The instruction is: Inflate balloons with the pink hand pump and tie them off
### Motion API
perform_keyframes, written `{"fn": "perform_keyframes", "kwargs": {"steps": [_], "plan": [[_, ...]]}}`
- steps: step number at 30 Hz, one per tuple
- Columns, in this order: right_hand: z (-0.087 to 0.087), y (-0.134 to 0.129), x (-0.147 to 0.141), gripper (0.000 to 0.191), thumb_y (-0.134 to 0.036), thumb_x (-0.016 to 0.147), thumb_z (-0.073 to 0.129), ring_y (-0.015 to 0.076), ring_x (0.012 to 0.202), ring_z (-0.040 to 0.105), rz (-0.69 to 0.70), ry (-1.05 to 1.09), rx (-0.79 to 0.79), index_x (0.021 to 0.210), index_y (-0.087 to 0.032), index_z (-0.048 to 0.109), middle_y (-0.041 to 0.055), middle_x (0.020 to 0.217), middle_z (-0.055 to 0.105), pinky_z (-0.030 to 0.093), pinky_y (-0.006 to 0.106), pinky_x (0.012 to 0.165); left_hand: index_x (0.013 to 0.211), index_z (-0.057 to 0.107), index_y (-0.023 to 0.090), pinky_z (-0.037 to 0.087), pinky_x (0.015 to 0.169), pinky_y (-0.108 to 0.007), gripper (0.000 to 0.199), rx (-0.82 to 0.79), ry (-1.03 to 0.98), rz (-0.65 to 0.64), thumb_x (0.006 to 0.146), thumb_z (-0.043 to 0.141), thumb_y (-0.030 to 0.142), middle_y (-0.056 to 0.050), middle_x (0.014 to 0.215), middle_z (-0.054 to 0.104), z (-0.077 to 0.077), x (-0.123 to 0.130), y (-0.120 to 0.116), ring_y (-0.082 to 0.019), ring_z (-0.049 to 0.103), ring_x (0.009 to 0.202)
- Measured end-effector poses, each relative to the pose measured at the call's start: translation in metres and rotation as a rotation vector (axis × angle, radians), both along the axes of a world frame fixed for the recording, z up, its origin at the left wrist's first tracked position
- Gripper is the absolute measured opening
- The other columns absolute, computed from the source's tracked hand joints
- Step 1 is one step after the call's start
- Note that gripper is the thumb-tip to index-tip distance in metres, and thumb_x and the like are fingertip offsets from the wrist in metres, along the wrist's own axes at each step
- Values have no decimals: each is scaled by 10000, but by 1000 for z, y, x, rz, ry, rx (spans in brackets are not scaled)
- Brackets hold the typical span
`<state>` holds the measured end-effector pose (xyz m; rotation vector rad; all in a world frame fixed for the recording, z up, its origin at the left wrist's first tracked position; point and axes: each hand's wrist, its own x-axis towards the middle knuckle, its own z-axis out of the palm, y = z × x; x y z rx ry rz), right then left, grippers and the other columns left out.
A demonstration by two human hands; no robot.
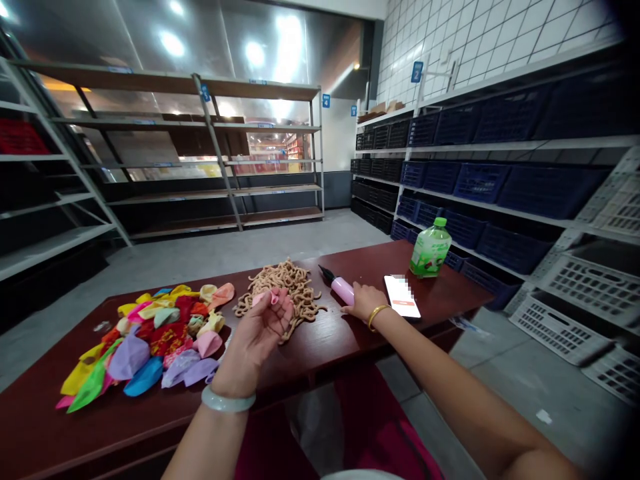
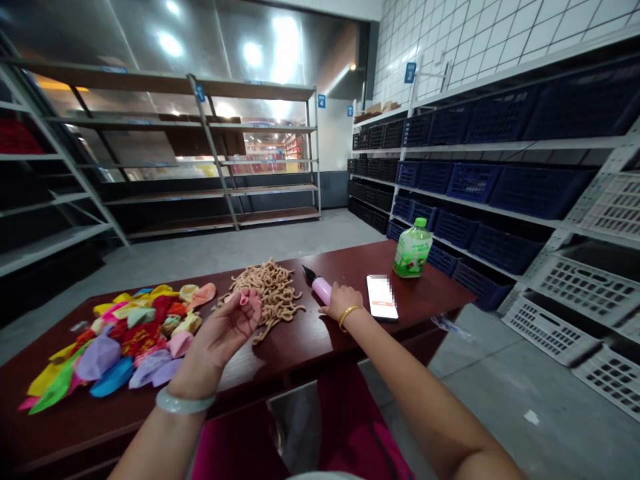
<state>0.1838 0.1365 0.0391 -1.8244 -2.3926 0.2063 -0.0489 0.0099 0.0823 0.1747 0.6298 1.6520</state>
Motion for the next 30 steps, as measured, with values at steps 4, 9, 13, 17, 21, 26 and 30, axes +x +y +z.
{"fn": "perform_keyframes", "kwargs": {"steps": [4,9,13,17,21,26,30], "plan": [[8,11,-2,407,-434,781,650,272,906,661,39,58,-32,1061,-139,640,157,1033,692,429,313,716,893,625,113,605,720,-315,168,47,27,16,945,467,138,-85,832,699,10,-28,25,-152,697,736],[37,23,-39,374,-442,820,589,238,886,647,369,383,54,1101,-195,610,92,1045,695,416,286,716,824,613,106,599,769,-373,191,75,48,175,943,476,165,-123,872,719,25,-72,70,-213,718,829],[45,35,-88,432,-467,795,614,250,885,640,608,469,6,1137,-203,618,83,1046,701,423,307,743,803,606,113,582,812,-394,244,157,3,334,963,443,200,-133,921,728,28,-113,98,-218,718,871],[37,48,-120,460,-459,808,593,256,906,637,709,464,-30,1185,-197,615,91,1069,698,425,332,772,812,602,121,568,825,-380,238,177,19,484,965,447,218,-119,928,735,19,-144,109,-204,720,855],[24,58,-132,468,-462,788,605,277,940,625,755,409,-52,1176,-201,628,95,1080,690,427,364,785,808,589,125,551,863,-395,228,205,105,553,958,472,252,-141,1002,728,4,-151,113,-227,712,920],[13,60,-134,525,-472,794,591,271,937,623,764,393,-80,1249,-210,598,103,1113,678,431,371,781,815,588,130,542,887,-405,214,140,126,556,954,480,252,-133,997,730,-10,-145,113,-226,712,914],[11,58,-132,513,-480,798,581,269,937,630,754,367,-99,1243,-227,599,92,1123,680,435,366,772,827,591,127,546,879,-421,212,133,133,534,952,482,258,-143,1022,724,-15,-141,114,-240,710,924]]}}
